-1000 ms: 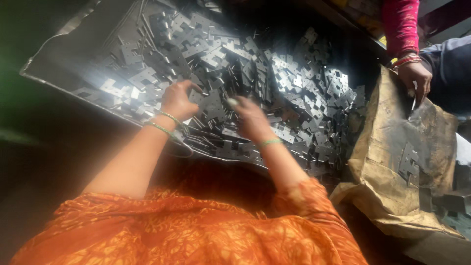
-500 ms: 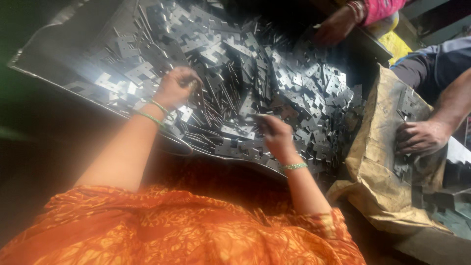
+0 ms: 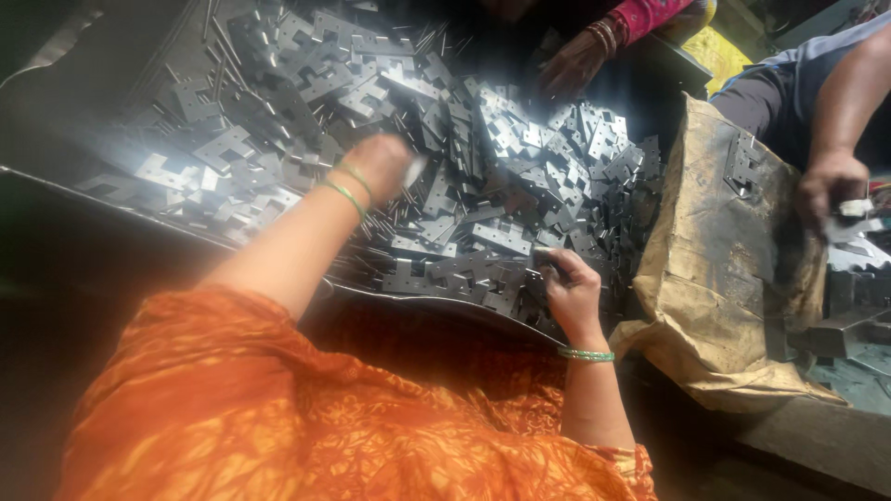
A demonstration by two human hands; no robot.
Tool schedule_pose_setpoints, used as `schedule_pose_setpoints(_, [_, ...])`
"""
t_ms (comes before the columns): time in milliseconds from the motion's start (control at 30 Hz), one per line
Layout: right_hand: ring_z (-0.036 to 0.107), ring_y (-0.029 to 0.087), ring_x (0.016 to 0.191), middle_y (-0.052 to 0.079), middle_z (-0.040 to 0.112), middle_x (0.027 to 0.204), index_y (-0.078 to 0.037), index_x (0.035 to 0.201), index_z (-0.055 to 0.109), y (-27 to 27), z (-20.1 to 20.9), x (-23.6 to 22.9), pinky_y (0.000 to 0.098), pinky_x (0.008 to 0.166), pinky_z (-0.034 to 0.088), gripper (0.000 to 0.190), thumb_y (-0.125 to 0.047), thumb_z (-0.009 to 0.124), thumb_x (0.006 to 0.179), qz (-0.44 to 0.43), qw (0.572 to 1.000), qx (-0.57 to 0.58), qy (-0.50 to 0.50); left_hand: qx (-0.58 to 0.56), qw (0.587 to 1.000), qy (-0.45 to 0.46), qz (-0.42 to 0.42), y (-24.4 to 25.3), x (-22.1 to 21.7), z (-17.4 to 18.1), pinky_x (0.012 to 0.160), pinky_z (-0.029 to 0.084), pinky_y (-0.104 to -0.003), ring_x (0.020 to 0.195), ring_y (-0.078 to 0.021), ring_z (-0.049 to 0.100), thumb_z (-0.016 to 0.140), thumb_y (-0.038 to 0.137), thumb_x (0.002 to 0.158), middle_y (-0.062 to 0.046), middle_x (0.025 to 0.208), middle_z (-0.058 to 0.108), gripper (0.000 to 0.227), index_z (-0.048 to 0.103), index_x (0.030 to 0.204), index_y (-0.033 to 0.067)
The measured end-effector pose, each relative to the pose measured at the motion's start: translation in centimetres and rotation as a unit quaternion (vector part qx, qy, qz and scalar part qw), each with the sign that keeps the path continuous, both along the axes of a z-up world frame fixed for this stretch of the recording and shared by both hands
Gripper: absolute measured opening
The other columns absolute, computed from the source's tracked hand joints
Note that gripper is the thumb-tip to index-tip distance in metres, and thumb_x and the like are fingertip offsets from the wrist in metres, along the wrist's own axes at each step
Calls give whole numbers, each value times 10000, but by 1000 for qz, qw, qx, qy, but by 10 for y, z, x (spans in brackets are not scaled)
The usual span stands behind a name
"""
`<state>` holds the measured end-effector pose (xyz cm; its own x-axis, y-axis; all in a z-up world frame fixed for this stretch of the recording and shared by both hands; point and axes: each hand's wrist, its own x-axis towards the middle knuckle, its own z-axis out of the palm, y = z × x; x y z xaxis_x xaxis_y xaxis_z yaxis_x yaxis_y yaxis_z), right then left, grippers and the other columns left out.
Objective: The person sorts small metal parts from a large pile on a tray, picking them up and moving them into a sack. The camera is extremely shaky, making the view unstable.
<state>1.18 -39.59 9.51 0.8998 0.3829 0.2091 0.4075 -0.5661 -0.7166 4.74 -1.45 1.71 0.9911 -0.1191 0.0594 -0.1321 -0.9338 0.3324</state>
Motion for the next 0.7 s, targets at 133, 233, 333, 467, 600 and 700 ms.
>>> schedule_pose_setpoints(133, [701,156,986,72,744,1095,-26,1192,724,-17,3,-1,281,896,569,347,139,635,900,-23,979,173,106,176,980,7,-91,-1,-23,-39,897,569,-382,1091,-244,669,606,152,925,-96,1111,693,163,757,963,107])
schedule_pose_setpoints(233, [685,173,968,96,737,1072,-3,1251,690,-31,-1,10,285,898,576,344,125,618,939,-56,886,401,227,189,975,-57,-107,6,-26,-52,914,548,-377,1110,-230,660,578,174,931,-75,1125,694,186,725,1029,114])
schedule_pose_setpoints(333, [681,197,866,77,716,959,-42,1128,663,-46,-19,26,317,766,583,157,-31,594,987,-147,772,527,324,185,971,-77,-133,11,-26,-57,889,530,-393,1073,-249,657,573,221,906,-80,1088,696,239,685,1103,145])
schedule_pose_setpoints(467, [674,206,871,78,700,974,-58,1035,654,-54,-53,43,379,770,604,126,-119,545,1018,-197,662,592,414,223,960,-74,-150,14,-37,-50,934,522,-382,1113,-232,643,567,266,943,-60,1093,693,188,684,1042,158])
schedule_pose_setpoints(600, [680,316,969,201,695,1037,33,1109,630,-39,-61,52,343,768,624,148,-75,555,1041,-115,534,654,523,-163,977,-133,26,-3,-45,-20,909,536,-392,981,-268,660,560,256,998,-70,1017,702,173,679,1042,137])
schedule_pose_setpoints(700, [687,275,1069,167,684,1119,5,1203,572,-7,-34,45,441,931,647,243,-30,520,968,-177,661,573,451,-711,658,107,224,-39,-49,10,826,555,-389,834,-258,667,548,143,981,-86,975,712,181,676,1109,135])
